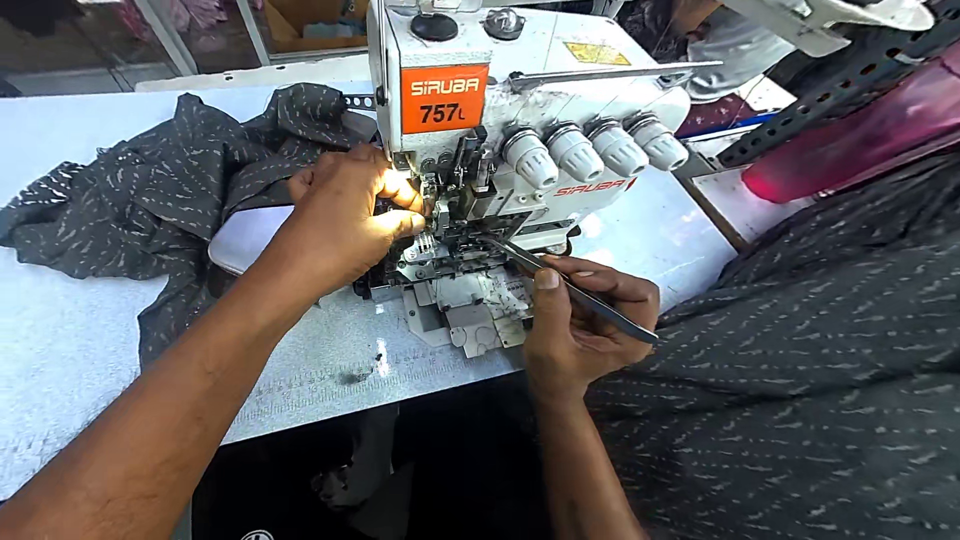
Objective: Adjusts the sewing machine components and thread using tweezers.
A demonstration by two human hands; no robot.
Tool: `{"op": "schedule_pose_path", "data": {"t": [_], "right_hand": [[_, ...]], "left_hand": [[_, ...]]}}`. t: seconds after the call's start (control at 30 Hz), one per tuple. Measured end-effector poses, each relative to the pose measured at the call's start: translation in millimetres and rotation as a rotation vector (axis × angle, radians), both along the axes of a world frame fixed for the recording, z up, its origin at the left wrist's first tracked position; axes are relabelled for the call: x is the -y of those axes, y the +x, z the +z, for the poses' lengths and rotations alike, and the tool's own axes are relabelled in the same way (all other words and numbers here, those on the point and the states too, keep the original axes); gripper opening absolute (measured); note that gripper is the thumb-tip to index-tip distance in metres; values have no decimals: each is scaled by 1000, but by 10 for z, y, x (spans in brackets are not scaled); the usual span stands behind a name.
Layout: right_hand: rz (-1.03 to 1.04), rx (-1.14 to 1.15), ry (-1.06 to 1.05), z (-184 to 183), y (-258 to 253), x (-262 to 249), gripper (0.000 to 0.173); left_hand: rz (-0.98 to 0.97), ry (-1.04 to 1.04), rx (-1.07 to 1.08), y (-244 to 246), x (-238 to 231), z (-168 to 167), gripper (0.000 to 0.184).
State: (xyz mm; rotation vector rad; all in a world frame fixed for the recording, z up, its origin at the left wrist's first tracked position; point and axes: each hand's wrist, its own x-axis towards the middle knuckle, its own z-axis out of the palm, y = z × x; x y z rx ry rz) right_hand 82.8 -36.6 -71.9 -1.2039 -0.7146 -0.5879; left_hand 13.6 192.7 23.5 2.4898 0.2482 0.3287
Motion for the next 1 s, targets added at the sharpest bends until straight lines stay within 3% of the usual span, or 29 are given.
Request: {"op": "schedule_pose_path", "data": {"t": [0.3, 1.0], "right_hand": [[45, -39, 31, -6, 14, 17, 21], [51, -32, 25, -8, 20, 8, 22]], "left_hand": [[33, 57, 76, -77, 13, -55, 9], [158, 106, 16, -383, -212, 137, 12]]}}
